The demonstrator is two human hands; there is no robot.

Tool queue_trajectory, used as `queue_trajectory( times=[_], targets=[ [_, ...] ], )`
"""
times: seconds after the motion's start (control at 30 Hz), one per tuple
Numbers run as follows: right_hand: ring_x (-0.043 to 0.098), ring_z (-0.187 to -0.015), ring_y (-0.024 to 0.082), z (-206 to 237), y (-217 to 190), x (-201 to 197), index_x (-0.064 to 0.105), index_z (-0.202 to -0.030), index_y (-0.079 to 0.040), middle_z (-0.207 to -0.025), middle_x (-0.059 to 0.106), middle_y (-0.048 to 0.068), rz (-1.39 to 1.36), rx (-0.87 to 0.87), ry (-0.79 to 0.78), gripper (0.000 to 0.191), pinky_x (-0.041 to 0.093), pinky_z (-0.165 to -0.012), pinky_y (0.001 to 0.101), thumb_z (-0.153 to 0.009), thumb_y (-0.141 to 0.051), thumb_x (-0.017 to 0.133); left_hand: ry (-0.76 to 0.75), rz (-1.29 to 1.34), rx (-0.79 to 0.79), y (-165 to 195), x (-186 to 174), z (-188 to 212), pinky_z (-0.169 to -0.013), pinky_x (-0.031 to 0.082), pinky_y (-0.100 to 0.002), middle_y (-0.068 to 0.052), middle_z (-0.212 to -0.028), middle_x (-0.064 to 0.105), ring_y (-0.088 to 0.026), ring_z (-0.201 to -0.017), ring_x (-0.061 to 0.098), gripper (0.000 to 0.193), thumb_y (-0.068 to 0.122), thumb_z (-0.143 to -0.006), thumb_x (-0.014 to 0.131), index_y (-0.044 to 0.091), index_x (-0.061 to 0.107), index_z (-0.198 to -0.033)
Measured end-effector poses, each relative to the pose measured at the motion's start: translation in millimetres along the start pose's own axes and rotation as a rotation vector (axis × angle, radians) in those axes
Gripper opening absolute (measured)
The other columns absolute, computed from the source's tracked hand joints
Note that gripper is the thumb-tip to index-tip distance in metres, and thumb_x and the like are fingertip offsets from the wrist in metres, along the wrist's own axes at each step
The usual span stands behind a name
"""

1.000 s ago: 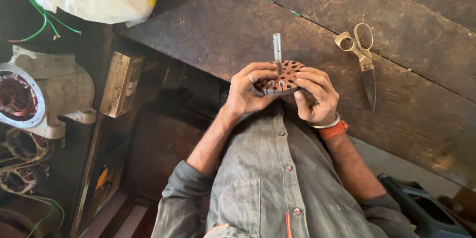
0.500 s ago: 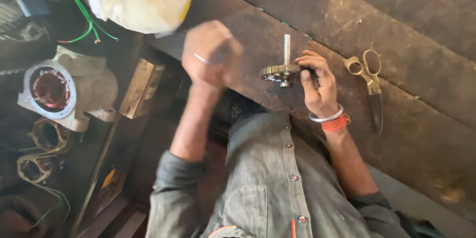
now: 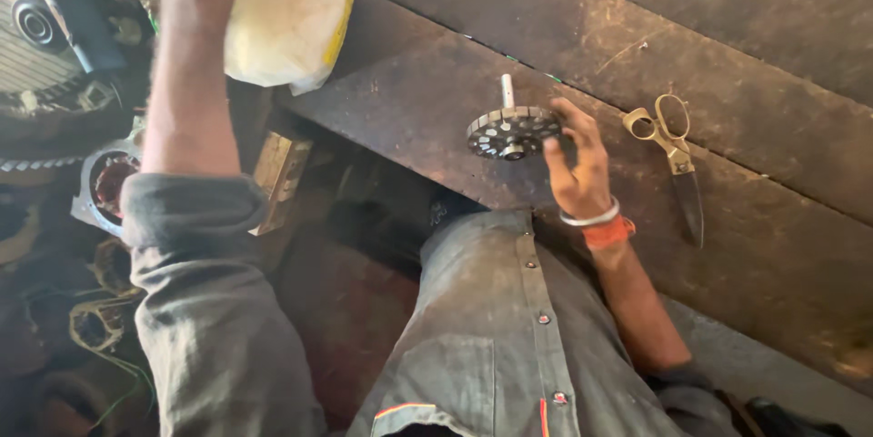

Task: The person repeatedly cuts small white strips with scissors and inserts them into slots on a circular metal rotor component. The person handles the rotor and strips one at a time, placing the strips into the rotor's slots throughout the clip.

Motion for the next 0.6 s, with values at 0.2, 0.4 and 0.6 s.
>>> queue_trajectory(
  times=[0.2,0.4,0.6],
  targets=[
    [0.069,-0.103,0.021,55.8,20.5,-54.7,0.069,-0.121,0.002,-0.123,0.067,0.014,0.229,0.165,0.245,0.018,0.057,-0.086,0.0319,-0.106,-0.006,0.062,-0.177,0.014,0.021,-8.8,12.4,-29.1,-0.081,0.056,-0.049,-0.018,-0.103,0.073,-0.04,-0.093,0.071,0.034,0.022,-0.076,0.084,0.012,0.078,-0.108],
    [0.067,-0.09,0.014,83.8,46.3,-84.2,0.068,-0.117,0.003,-0.108,0.068,0.011,0.071,0.273,0.327,0.013,0.056,-0.078,0.0267,-0.108,-0.005,0.063,-0.038,-0.099,0.045,3.0,43.4,-49.8,-0.078,0.057,-0.048,-0.018,-0.099,0.075,-0.039,-0.089,0.072,0.038,0.03,-0.068,0.088,0.016,0.081,-0.103],
    [0.066,-0.075,0.014,78.3,53.1,-80.3,0.071,-0.113,0.002,-0.092,0.07,0.009,0.223,0.281,0.349,0.014,0.052,-0.068,0.0263,-0.106,-0.009,0.066,0.083,-0.025,0.165,2.8,40.9,-44.8,-0.08,0.057,-0.048,-0.018,-0.096,0.076,-0.039,-0.088,0.072,0.036,0.032,-0.067,0.088,0.016,0.083,-0.099]
  ],
)
Point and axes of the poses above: each hand's wrist, its own z-axis away from the middle knuckle, its own x-axis out of the palm, y = z × x, the point moved 2 cm from there along -z, towards the middle knuckle
